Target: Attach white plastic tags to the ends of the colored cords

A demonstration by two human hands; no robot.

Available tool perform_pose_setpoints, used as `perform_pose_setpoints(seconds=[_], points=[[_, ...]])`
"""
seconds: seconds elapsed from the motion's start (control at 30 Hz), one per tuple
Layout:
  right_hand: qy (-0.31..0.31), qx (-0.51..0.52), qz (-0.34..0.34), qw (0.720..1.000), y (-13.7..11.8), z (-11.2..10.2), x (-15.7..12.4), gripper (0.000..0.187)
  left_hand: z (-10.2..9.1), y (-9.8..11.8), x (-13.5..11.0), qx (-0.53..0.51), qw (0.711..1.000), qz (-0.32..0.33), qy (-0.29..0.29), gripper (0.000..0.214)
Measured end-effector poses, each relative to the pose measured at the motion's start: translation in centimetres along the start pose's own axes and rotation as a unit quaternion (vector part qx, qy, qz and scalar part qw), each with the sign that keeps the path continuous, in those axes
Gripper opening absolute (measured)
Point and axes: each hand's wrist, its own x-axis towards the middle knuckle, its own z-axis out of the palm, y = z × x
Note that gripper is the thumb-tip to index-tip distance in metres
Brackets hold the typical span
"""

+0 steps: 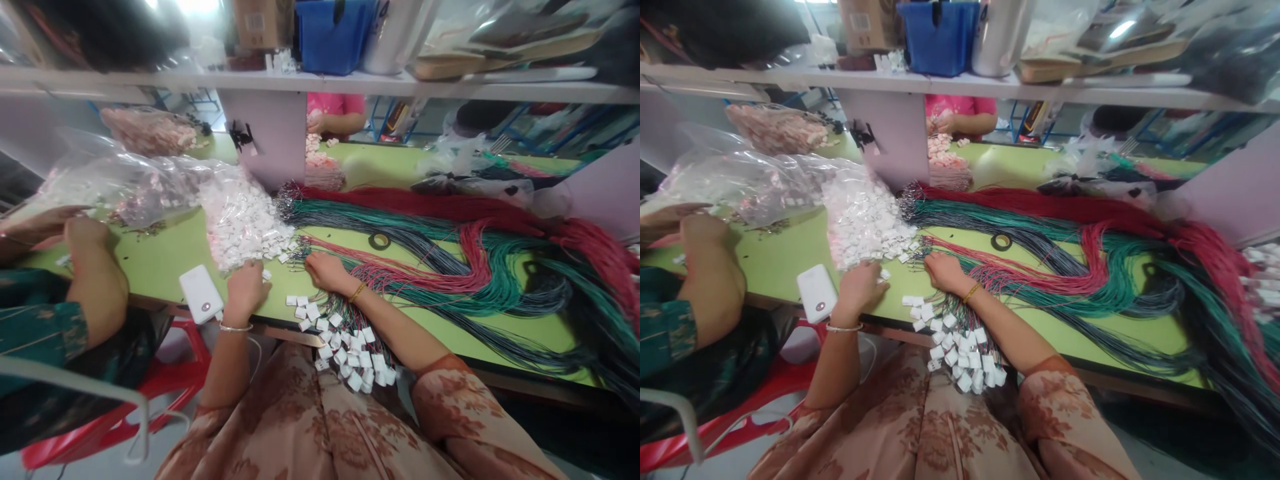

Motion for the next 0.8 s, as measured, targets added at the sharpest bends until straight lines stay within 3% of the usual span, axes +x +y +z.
perform_pose_setpoints(seconds=[0.1,0.2,0.33,0.43,0.5,0.6,0.7,0.8], points=[[0.011,0.012,0.029,0.999,0.3,0.0,0.1,0.018,0.3,-1.1,0.1,0.038,0.997,0.002,-0.061,0.011],[0.036,0.083,0.052,0.995,0.8,0.0,0.0,0.017,0.8,-0.4,0.2,0.026,0.996,0.044,-0.067,0.006],[0.105,0.251,0.045,0.961,1.6,0.1,0.1,0.015,1.0,0.8,0.7,-0.077,0.995,0.068,-0.007,0.010],[0.150,0.354,0.029,0.923,1.6,0.0,0.5,0.015,1.4,1.6,1.9,-0.257,0.964,0.046,0.049,0.018],[0.165,0.404,0.025,0.899,1.2,-0.2,0.8,0.016,1.9,2.5,2.9,-0.421,0.906,0.004,0.037,0.025],[0.181,0.458,0.025,0.870,0.4,-0.6,1.3,0.017,2.8,4.0,4.4,-0.627,0.777,-0.066,-0.005,0.030],[0.202,0.474,0.029,0.857,-0.1,-1.1,1.3,0.016,3.9,5.0,5.2,-0.748,0.652,-0.106,-0.063,0.023],[0.216,0.452,0.025,0.865,-0.2,-1.2,0.9,0.013,5.1,5.4,5.5,-0.807,0.573,-0.115,-0.084,0.018]])
